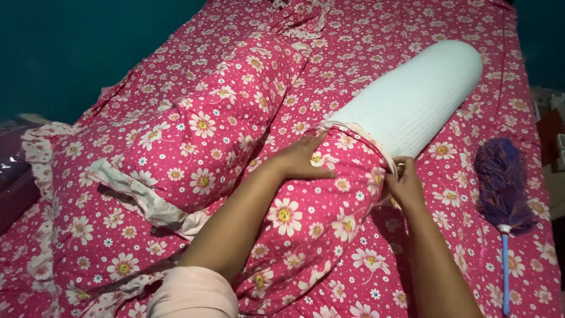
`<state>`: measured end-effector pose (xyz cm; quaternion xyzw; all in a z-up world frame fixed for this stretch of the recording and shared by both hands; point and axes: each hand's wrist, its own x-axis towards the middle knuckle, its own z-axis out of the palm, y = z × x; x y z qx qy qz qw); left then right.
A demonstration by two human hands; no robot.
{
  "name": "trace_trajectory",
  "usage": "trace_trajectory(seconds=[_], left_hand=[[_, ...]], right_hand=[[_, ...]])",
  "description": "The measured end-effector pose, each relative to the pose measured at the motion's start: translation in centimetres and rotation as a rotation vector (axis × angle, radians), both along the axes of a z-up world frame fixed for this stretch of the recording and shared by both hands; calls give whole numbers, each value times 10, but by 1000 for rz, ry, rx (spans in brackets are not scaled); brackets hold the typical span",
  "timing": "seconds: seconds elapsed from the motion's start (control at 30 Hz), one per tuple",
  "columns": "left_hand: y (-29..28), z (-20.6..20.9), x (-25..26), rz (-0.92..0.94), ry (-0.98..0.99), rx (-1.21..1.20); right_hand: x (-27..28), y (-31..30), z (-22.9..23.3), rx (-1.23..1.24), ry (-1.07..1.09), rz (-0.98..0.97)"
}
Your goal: Putting a pink floral cover onto a white bolster pillow on a bed.
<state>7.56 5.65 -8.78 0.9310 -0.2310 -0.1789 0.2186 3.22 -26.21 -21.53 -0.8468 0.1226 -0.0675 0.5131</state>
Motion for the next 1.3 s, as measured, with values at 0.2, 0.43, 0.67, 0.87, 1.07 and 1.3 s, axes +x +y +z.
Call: trace_trajectory(seconds=[0.2, 0.43, 0.67, 0.87, 1.07, 1.3], left_hand=[[-33, 29, -51, -58, -100, 152], [-64, 53, -89, -155, -198, 264], [-51, 63, -53, -165, -208, 182], [-55, 66, -34, -92, -199, 154], [-57, 53, -21, -53, -86, 50], [-44, 2, -1, 16, 124, -134]], right_hand=[[-47, 8, 80, -44, -111, 127], [-59, 37, 145, -270, 221, 191], [-23, 15, 93, -631, -326, 158], [3, 13, 92, -466, -63, -56], [43, -37, 13, -373, -106, -181], [2, -58, 12, -407, -96, -79]])
